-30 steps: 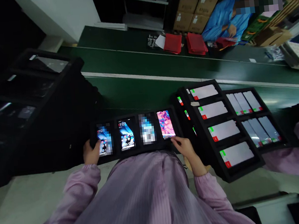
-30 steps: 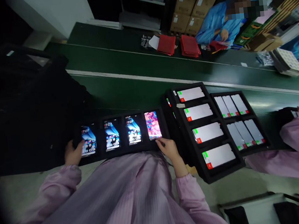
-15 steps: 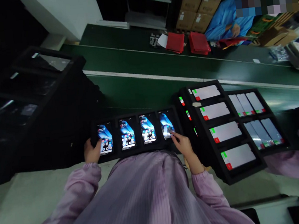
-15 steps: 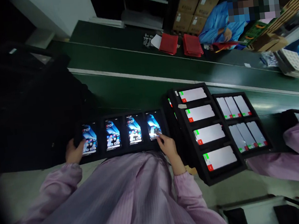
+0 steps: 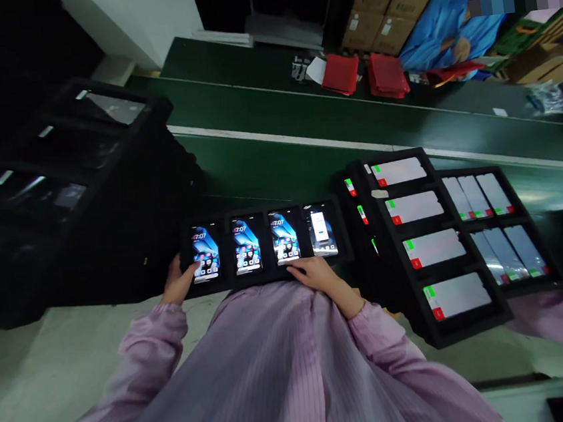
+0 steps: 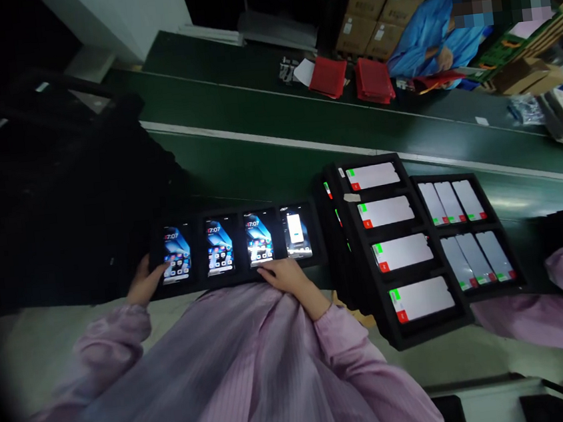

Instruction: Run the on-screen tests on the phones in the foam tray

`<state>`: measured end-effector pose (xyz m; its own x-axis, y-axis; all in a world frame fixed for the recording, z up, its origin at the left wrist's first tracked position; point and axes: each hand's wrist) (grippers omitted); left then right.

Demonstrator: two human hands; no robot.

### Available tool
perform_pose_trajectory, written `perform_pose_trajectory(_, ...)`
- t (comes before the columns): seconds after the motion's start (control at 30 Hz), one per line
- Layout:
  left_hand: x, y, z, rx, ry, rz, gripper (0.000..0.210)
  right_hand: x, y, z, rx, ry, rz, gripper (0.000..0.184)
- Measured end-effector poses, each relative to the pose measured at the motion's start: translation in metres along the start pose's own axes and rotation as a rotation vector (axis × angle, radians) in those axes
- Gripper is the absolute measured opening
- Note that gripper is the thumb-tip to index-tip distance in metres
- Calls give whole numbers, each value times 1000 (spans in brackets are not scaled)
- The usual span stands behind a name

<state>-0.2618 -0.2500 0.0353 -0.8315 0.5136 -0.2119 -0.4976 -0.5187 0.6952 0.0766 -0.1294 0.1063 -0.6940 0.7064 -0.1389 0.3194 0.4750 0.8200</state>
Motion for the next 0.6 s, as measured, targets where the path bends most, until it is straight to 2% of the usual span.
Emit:
perform_pose_trajectory(0.1,-6,4,-14,-131,64,-96,63,4,3,0,-19,-61,41,30)
perform_pose_trajectory(0.23,-10,8,-26,-186,47,-135,71,9,3,-9,-21,-57,37,31)
perform_pose_trajectory(0.3,-8,11,-31,-201,39,-193,77,14,0,-20,-2,27,-19,33)
perform_pose_trajectory(0.43,2,17,-38,-192,27,-293,89,31,-8,-46,-16,223,-211,36)
perform_pose_trajectory(0.53,7,19,-42,-185,3,-319,95,46,-10,-62,-81,269,-304,34)
perform_pose_trajectory(0.6,9,18,-43,-181,3,-339,97,52,-11,-67,-131,252,-325,34)
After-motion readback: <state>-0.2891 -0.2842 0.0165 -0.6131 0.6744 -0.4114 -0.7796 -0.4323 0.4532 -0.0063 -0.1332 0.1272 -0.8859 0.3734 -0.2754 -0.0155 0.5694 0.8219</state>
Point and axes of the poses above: each hand's wrist, its own x-axis towards the middle knuckle, its own y-axis out of the back of the hand, z = x × y, and after that the axes turned 8 degrees about z, right-handed
